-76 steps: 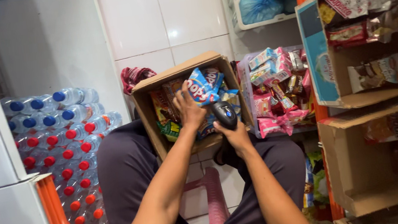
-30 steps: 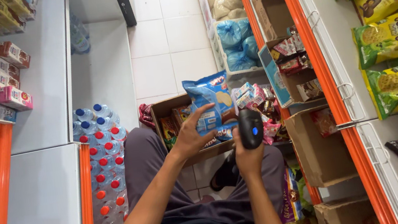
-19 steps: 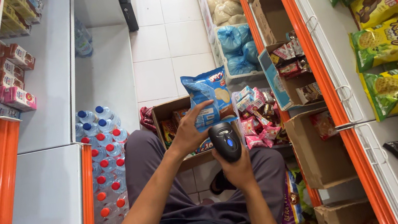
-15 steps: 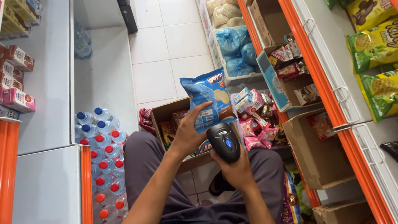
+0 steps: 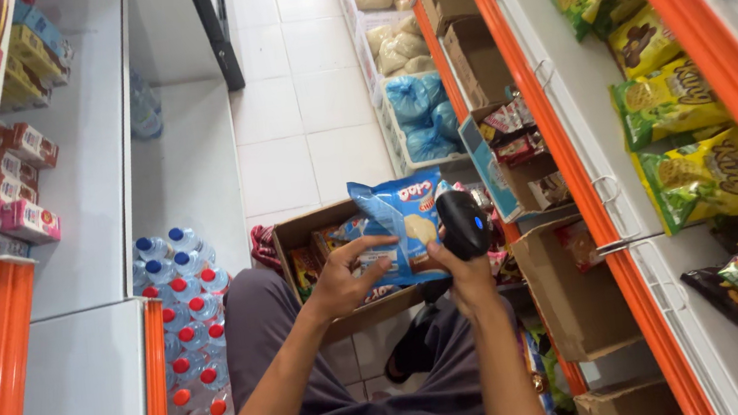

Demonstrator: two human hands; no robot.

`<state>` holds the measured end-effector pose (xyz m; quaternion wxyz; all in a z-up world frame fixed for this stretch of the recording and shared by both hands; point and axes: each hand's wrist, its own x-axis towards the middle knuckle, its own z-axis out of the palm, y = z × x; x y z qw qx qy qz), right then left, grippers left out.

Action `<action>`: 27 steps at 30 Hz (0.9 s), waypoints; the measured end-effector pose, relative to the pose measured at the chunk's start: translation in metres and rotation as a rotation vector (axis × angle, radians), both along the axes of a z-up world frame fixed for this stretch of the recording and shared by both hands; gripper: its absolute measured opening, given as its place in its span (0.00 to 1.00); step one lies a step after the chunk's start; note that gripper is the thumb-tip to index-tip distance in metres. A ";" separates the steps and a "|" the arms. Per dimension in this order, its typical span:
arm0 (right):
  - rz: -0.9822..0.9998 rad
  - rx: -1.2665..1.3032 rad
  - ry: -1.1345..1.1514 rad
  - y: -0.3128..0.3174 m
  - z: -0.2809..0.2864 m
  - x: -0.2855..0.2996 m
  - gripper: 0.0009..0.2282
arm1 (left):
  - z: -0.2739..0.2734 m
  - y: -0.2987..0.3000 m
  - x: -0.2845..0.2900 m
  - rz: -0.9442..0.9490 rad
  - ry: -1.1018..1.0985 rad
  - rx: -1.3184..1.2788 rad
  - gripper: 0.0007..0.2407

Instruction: The person takes snack bags and biscuit packages from a cardboard box, scans each item using a handheld barcode scanner, and arranges them onto retail shelves by hand.

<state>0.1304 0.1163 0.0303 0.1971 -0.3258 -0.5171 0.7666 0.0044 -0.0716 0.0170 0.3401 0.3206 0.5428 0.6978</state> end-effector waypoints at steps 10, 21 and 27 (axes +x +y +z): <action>-0.142 0.553 0.085 -0.009 0.033 -0.012 0.14 | 0.051 0.060 0.010 0.163 0.133 0.075 0.34; 0.067 0.089 0.235 0.074 0.091 0.006 0.17 | 0.048 0.116 -0.039 0.011 -0.474 0.154 0.15; -0.135 0.314 0.253 0.094 0.149 -0.004 0.22 | 0.098 0.175 -0.070 -0.016 -0.110 0.126 0.18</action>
